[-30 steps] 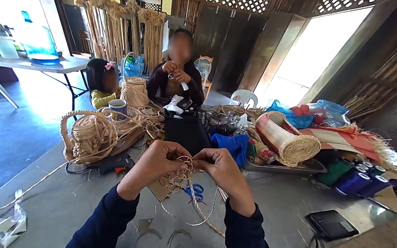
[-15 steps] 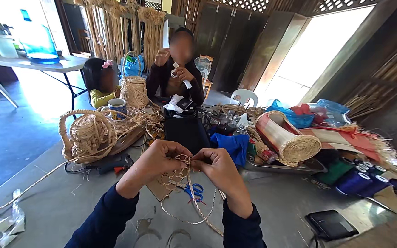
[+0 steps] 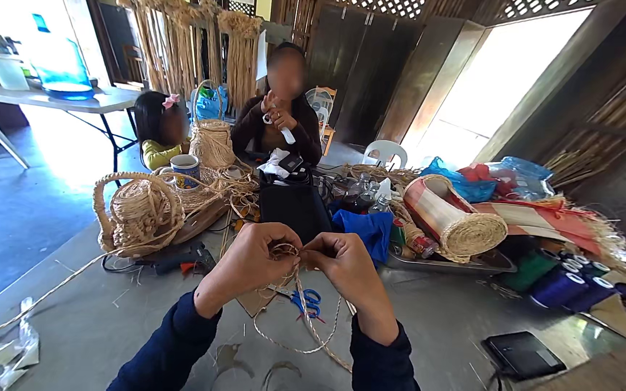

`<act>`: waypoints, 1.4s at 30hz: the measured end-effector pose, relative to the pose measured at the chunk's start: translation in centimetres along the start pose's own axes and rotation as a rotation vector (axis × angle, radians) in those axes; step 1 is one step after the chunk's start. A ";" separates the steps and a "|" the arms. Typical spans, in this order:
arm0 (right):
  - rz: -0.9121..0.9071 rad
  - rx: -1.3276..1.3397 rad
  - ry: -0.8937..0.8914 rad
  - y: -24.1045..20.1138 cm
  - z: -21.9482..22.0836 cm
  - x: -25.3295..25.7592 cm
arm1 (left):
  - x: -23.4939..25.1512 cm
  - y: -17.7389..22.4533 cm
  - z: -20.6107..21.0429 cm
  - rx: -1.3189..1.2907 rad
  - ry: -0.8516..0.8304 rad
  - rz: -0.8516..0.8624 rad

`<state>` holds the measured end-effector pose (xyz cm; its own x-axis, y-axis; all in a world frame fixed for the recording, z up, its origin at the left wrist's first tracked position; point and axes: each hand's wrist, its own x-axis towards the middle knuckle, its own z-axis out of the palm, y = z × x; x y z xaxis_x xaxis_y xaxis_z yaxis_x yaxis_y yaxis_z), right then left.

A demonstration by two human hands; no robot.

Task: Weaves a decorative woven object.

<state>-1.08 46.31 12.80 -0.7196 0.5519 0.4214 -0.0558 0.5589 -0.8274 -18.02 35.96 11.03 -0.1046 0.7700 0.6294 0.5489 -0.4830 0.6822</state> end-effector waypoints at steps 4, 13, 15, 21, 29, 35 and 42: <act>-0.014 -0.028 -0.016 0.0 -0.1 -0.1 | 0.0 -0.3 0.1 0.006 -0.003 0.024; -0.060 -0.091 0.005 -0.1 0.1 -0.4 | 0.0 0.0 -0.1 -0.035 0.032 0.001; -0.066 -0.105 0.018 -0.2 0.2 -0.3 | 0.1 0.1 -0.1 -0.044 0.036 -0.013; -0.073 -0.143 0.003 0.0 0.1 -0.3 | 0.1 -0.2 -0.4 -0.050 0.003 -0.035; -0.057 -0.190 -0.004 0.1 -0.1 -0.2 | 0.3 -0.5 -0.6 -0.125 -0.043 -0.089; -0.044 -0.248 0.031 -0.1 -0.2 -0.3 | 0.3 -0.8 -1.6 -0.227 -0.126 -0.137; -0.050 -0.258 0.043 0.2 -0.2 -0.1 | 0.3 -1.4 -2.4 -0.369 -0.090 -0.176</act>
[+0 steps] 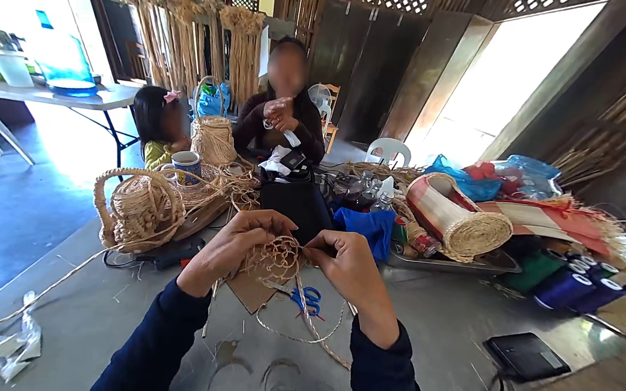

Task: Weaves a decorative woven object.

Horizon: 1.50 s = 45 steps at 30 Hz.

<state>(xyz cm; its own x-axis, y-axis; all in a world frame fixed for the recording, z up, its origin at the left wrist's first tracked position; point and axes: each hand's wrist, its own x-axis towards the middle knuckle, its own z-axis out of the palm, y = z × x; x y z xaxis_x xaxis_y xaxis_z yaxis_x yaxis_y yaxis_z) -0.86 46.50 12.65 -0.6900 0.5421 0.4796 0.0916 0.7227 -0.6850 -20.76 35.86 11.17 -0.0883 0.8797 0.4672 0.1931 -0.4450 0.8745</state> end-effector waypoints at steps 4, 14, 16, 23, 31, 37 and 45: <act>0.011 -0.025 -0.001 0.1 0.1 0.1 | 0.0 0.0 0.2 -0.040 0.022 -0.027; 0.008 -0.078 0.014 0.0 0.3 0.0 | 0.1 0.1 0.8 0.065 0.005 0.013; 0.004 -0.089 0.014 -0.1 0.3 0.0 | 0.1 0.1 1.0 0.087 0.002 0.002; -0.004 -0.113 0.010 -0.2 0.3 -0.1 | 0.1 -0.1 2.4 0.245 0.073 0.052; -0.002 -0.090 -0.008 -0.2 0.2 -0.1 | 0.1 -0.3 2.9 0.358 0.138 0.105; -0.019 -0.099 -0.007 -0.3 0.2 -0.2 | 0.0 -0.4 2.6 0.413 0.144 0.101; -0.118 -0.160 0.057 -0.4 0.1 -0.5 | -0.1 0.0 2.6 0.418 0.200 0.087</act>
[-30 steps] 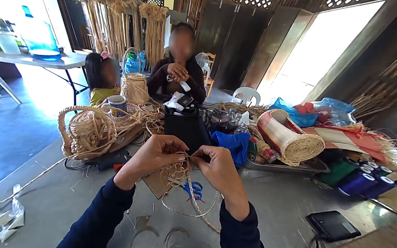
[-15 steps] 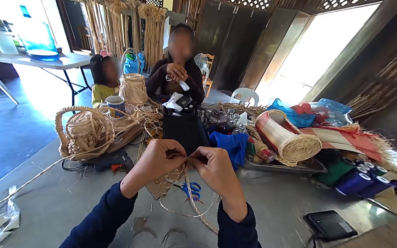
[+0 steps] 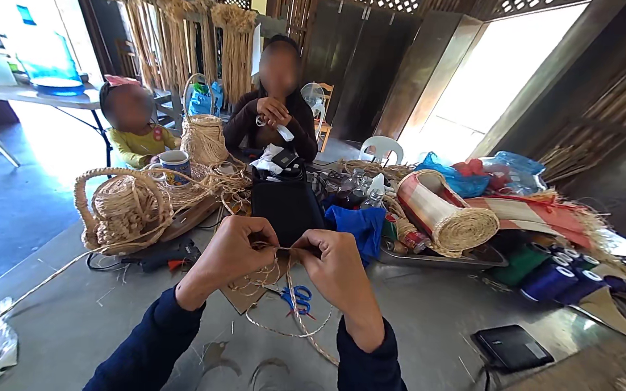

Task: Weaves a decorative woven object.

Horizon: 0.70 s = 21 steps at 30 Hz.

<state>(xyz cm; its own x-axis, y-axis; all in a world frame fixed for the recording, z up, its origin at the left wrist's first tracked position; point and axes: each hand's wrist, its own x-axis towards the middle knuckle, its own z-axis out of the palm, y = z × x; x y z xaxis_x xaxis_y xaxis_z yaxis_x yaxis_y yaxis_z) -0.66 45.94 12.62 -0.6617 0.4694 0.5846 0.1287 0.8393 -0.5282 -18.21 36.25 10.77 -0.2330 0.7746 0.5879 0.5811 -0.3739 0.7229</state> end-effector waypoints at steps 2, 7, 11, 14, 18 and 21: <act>-0.024 -0.003 0.015 0.1 0.0 -0.1 | 0.0 0.1 -0.1 -0.001 0.017 -0.018; -0.062 -0.015 0.027 0.3 -0.4 -0.2 | 0.0 0.5 -0.6 0.013 0.014 -0.063; -0.063 -0.016 0.025 0.2 -0.2 0.0 | 0.1 0.7 -1.0 0.012 0.006 -0.095; -0.028 0.025 0.012 0.0 -0.3 0.0 | 0.3 0.5 -1.6 -0.050 -0.038 -0.111; 0.015 0.139 -0.031 -0.2 -0.9 0.0 | 0.2 0.8 -2.5 -0.102 -0.115 -0.065; 0.043 0.235 -0.097 -0.7 -0.9 -0.1 | -0.3 1.6 -3.4 -0.098 -0.147 -0.028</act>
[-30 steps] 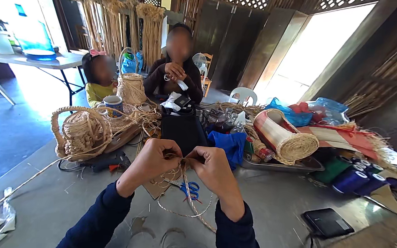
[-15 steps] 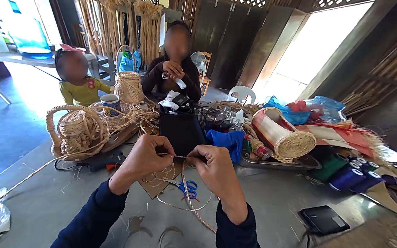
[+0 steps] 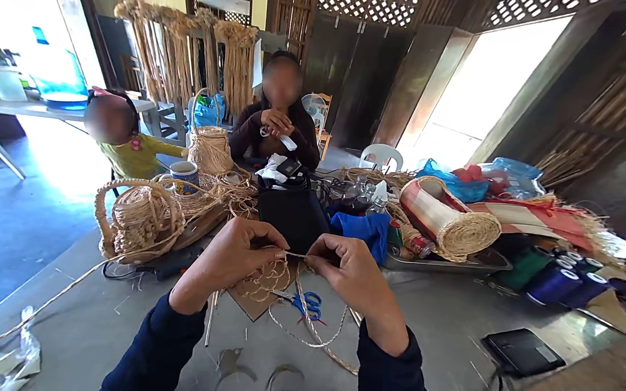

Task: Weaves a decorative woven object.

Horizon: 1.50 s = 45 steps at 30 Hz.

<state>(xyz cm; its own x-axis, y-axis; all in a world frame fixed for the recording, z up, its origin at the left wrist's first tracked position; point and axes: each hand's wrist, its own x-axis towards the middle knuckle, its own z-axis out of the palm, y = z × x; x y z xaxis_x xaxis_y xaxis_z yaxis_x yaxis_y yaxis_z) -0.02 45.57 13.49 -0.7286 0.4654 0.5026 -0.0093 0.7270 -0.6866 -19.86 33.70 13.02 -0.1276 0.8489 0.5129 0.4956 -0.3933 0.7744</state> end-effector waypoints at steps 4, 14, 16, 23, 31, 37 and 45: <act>-0.011 0.135 -0.099 -0.6 0.8 0.1 | -0.5 0.7 -0.2 0.047 0.061 0.034; -0.006 0.218 0.124 -0.9 3.8 0.6 | -0.4 1.7 1.5 0.139 0.248 -0.041; 0.004 0.230 0.137 -0.8 3.7 0.7 | -0.5 1.6 1.1 0.135 0.214 -0.027; 0.103 0.317 0.082 -0.7 3.5 0.7 | -0.6 1.7 1.9 0.298 0.192 0.006; 0.102 0.361 0.074 -0.5 3.2 0.7 | -0.9 1.9 2.5 0.403 0.206 0.104; 0.123 0.114 0.070 0.5 2.6 1.0 | -0.5 1.2 4.7 0.695 0.267 0.158; 0.213 -0.076 -0.012 1.1 2.3 1.2 | 0.1 -0.3 6.3 0.704 0.301 0.145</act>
<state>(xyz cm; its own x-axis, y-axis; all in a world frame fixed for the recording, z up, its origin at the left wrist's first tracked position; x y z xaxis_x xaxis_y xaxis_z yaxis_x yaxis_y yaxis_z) -2.49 45.75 12.15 -0.7167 0.6068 0.3437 0.1972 0.6491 -0.7347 -14.60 36.13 10.48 -0.1976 0.6341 0.7476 0.9411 -0.0907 0.3258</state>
